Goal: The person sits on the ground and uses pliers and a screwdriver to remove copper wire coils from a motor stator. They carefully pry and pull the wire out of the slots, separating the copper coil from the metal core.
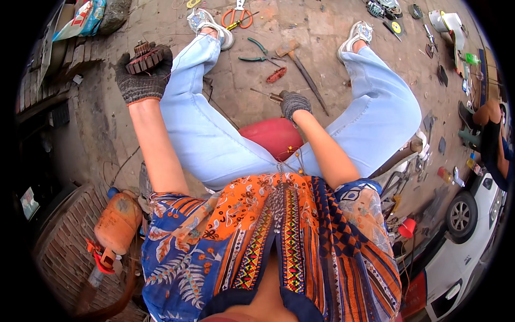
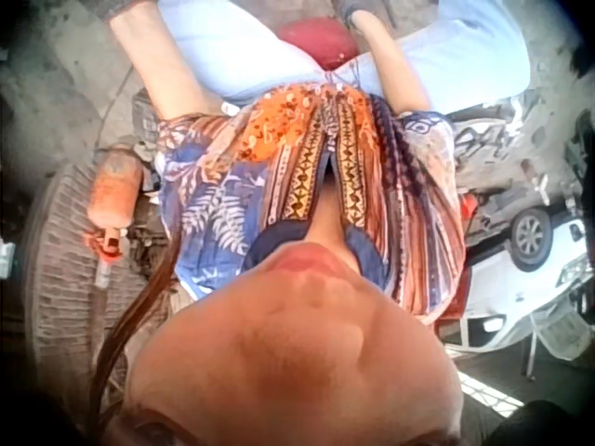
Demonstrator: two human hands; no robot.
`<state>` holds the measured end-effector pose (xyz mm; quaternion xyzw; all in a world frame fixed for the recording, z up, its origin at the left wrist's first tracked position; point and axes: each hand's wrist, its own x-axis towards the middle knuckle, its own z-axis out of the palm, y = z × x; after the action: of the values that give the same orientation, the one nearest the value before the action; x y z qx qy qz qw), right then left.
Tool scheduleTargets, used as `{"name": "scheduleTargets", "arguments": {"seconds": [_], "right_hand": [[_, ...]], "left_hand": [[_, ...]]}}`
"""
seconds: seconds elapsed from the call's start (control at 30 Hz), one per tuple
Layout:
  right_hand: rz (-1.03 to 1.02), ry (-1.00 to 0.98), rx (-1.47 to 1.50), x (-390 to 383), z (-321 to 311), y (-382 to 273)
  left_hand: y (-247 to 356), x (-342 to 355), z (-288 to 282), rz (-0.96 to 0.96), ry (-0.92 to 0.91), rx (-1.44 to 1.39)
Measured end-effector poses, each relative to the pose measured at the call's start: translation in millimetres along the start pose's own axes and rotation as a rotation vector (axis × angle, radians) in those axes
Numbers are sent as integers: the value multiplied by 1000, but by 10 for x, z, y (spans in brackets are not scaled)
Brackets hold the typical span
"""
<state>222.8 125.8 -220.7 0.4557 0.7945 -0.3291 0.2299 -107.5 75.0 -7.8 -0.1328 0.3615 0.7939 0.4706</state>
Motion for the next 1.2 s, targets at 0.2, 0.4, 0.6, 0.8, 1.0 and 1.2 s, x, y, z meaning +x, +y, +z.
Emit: {"name": "scheduleTargets", "arguments": {"seconds": [0.2, 0.4, 0.6, 0.8, 1.0, 1.2], "right_hand": [[-85, 195, -68, 290, 170, -123], [8, 370, 781, 1454, -92, -341], [579, 308, 1124, 2492, -441, -766], [723, 362, 1162, 2692, -416, -807], [546, 324, 1631, 2719, -346, -371], [534, 100, 1472, 2464, -557, -769]], "left_hand": [[-91, -9, 145, -87, -78, -34], [-146, -232, -178, -202, -175, -232], [-307, -557, -131, -67, 117, -125], [-373, -637, -201, -79, 322, -110], [-496, -474, -186, -32, 249, -50], [-410, -516, -165, -38, 215, -132]]}}
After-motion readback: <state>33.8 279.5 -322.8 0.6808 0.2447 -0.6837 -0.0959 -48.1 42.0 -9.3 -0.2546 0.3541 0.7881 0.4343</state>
